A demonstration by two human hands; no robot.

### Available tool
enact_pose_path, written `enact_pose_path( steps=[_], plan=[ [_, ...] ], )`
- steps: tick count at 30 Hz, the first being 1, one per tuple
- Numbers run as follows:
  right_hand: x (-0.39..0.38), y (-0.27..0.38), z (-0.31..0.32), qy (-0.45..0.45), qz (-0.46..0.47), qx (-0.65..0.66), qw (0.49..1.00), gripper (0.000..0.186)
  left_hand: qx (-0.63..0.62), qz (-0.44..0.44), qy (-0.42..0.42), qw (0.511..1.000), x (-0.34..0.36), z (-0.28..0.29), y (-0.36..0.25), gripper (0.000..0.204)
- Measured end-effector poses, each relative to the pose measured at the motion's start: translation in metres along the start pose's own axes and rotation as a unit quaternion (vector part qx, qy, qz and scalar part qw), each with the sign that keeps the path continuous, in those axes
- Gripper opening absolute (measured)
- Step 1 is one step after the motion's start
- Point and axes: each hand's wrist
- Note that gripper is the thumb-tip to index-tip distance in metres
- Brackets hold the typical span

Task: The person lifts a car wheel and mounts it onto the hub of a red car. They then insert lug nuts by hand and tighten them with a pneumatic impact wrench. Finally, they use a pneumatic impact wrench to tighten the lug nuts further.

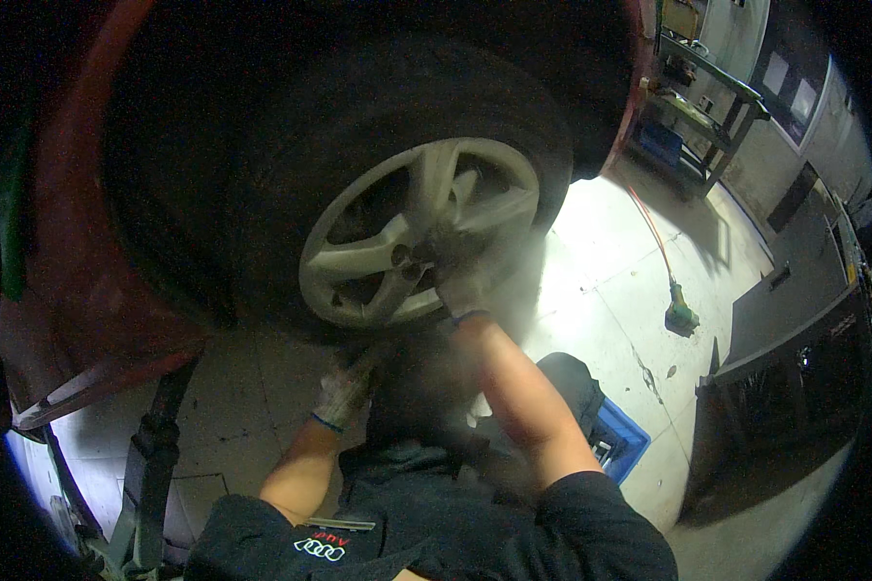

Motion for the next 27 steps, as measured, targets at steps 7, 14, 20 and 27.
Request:
enact_pose_path(
  steps=[7,14,20,27],
  plan=[
    [0.000,-0.001,0.003,0.076,-0.055,0.013,0.996,0.041,-0.382,0.378,0.070,0.841,0.007,0.031,-0.008,0.052],
    [-0.008,-0.012,-0.008,0.005,0.172,0.003,0.985,0.046,-0.104,0.066,-0.019,0.992,0.000,0.015,-0.003,0.053],
    [0.002,-0.002,0.011,0.057,0.108,-0.136,0.983,0.048,-0.102,0.106,0.112,0.983,-0.002,0.031,-0.001,0.054],
    [0.004,-0.007,-0.004,0.108,0.292,-0.439,0.843,0.053,-0.029,0.014,0.034,0.999,0.003,0.029,-0.003,0.063]
  ],
)
Point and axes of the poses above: each hand's wrist, its own x-axis towards the middle knuckle, its own z-axis out of the back of the hand, y = z × x, and after that the axes turned 12 degrees about -y, right-handed
